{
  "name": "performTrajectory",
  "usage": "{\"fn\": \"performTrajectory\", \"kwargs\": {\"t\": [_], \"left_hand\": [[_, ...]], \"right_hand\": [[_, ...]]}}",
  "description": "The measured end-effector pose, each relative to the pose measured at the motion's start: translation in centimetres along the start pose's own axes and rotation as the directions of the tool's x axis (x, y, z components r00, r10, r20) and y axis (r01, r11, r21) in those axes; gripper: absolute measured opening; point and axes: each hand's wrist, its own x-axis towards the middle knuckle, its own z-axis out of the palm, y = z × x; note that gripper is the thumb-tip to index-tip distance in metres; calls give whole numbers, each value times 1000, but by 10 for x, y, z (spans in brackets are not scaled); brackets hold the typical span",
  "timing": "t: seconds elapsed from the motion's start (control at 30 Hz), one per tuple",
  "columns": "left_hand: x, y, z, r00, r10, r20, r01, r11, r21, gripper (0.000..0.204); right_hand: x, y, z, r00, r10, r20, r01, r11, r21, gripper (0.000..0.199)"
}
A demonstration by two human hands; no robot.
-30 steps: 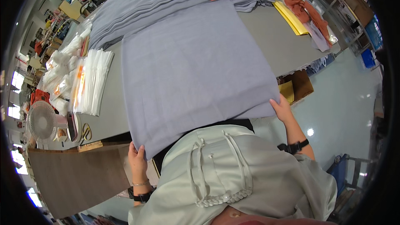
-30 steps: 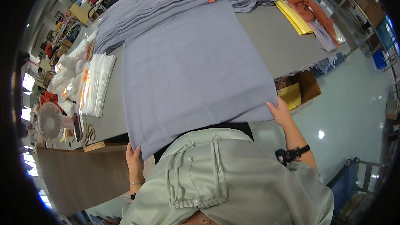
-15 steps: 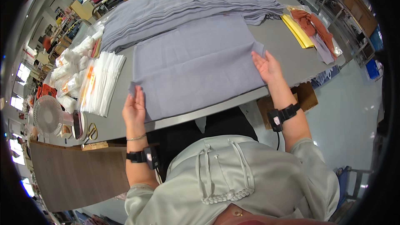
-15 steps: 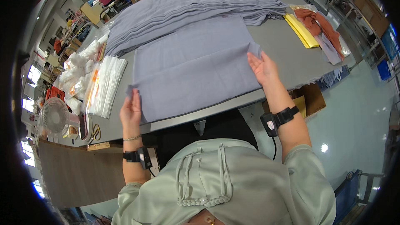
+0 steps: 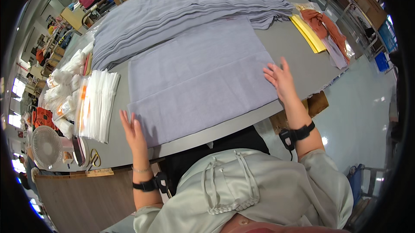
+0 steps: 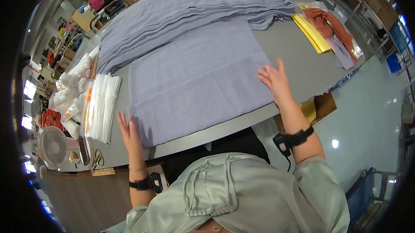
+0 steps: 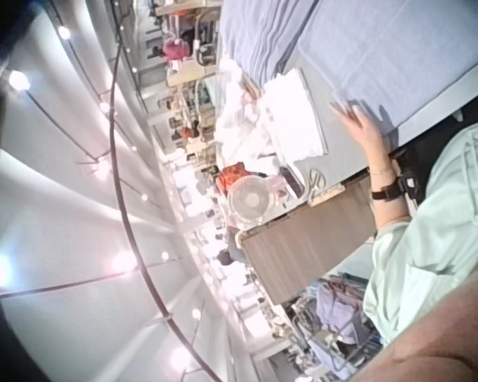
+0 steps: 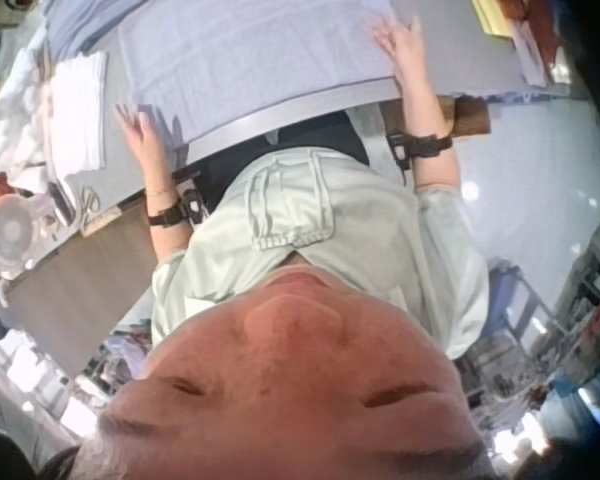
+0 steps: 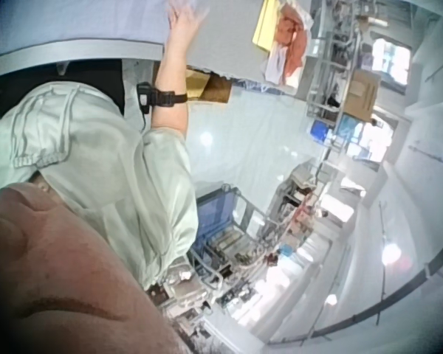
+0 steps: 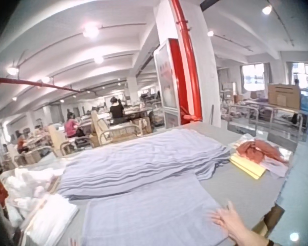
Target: The person folds a gray garment on a table, places it into a clear plastic bag, and sets the packaged item aside. The person repeats this process with another garment.
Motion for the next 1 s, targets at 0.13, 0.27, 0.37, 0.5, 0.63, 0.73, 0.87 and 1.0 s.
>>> {"fn": "performTrajectory", "kwargs": {"t": [0.13,0.27,0.37,0.5,0.63,0.73,0.87,1.0], "left_hand": [[-34,9,-31,744,156,650,-598,587,545,70],[-67,-2,-53,764,120,634,-614,437,657,49],[-77,1,-75,796,107,596,-575,441,689,39],[-70,38,-113,946,-31,324,-126,883,453,25],[4,40,-105,992,-128,22,124,983,135,16],[75,0,-59,999,27,-43,-13,955,297,24],[113,-52,-14,999,-42,14,18,674,738,27],[116,-63,-9,999,-37,-13,37,749,661,29]], "right_hand": [[-41,-27,-25,709,-130,693,704,70,-707,57],[-67,-35,-53,637,-22,771,771,18,-636,54],[-75,-39,-76,598,-17,802,801,-16,-598,47],[-67,-62,-94,825,-117,553,536,471,-700,33],[0,-57,-49,965,-231,124,259,764,-592,22],[59,-17,2,821,-559,113,308,268,-913,27],[90,21,11,954,-263,145,176,98,-980,27],[101,27,-1,922,-317,223,262,86,-961,26]]}}
